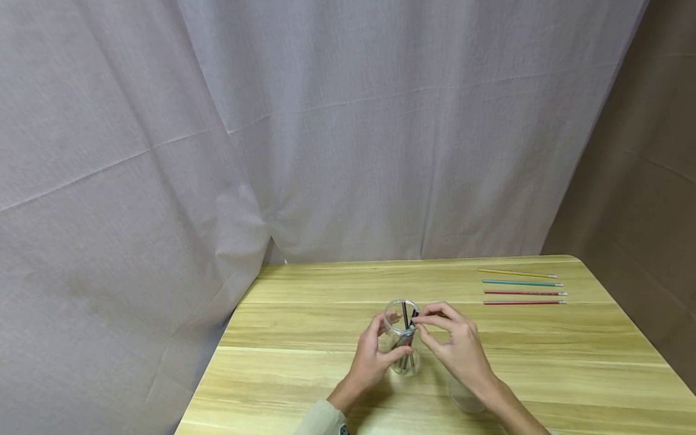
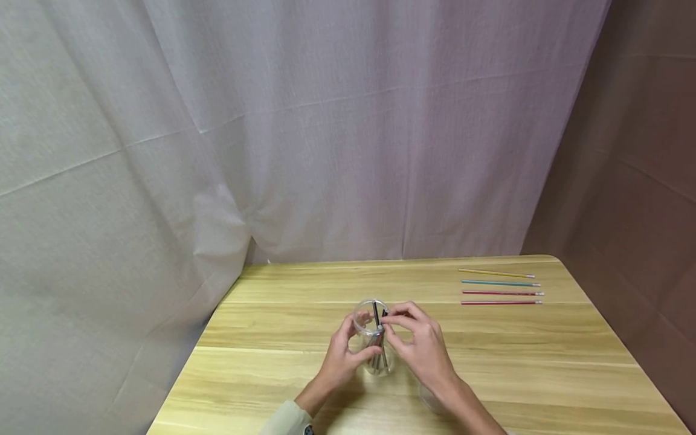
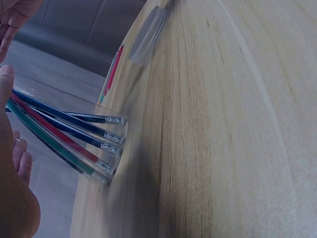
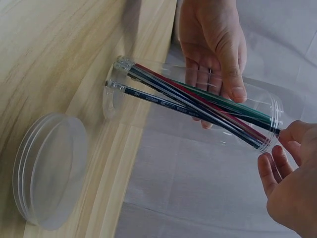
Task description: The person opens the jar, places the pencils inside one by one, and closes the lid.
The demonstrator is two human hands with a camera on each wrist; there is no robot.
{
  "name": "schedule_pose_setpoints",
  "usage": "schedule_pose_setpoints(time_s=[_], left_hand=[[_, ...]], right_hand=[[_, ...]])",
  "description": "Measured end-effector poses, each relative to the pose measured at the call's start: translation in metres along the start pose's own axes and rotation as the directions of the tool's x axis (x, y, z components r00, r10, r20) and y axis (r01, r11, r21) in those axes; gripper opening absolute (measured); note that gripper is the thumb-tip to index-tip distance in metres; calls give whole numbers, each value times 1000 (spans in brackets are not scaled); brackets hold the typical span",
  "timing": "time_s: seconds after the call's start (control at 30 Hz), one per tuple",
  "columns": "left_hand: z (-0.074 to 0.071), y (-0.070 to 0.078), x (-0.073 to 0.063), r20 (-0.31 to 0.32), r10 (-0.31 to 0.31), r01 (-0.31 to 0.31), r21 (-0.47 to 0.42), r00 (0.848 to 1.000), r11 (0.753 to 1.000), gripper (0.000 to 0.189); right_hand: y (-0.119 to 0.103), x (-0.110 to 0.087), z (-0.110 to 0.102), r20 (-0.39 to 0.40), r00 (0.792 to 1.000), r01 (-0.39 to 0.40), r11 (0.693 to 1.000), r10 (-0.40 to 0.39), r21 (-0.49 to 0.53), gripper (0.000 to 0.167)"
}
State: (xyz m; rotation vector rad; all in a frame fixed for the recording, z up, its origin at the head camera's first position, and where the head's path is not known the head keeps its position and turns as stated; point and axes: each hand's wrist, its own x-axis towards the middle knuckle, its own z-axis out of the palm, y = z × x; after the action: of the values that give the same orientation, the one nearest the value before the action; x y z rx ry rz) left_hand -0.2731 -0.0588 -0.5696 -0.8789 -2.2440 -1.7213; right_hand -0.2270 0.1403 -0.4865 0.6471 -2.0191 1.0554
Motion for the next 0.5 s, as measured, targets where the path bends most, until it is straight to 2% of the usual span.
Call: schedule_pose_setpoints(time_s=[0.17, 0.5], left_hand=[[0, 0, 0, 0, -16, 16, -7, 1000, 1000, 72], [0, 1, -1, 3, -39, 39, -9, 999, 999, 73]], right_hand=[[1, -1, -1, -8, 1000, 12, 1000, -12, 2, 37], [6, -1, -11, -21, 999, -29, 998, 28, -53, 38]])
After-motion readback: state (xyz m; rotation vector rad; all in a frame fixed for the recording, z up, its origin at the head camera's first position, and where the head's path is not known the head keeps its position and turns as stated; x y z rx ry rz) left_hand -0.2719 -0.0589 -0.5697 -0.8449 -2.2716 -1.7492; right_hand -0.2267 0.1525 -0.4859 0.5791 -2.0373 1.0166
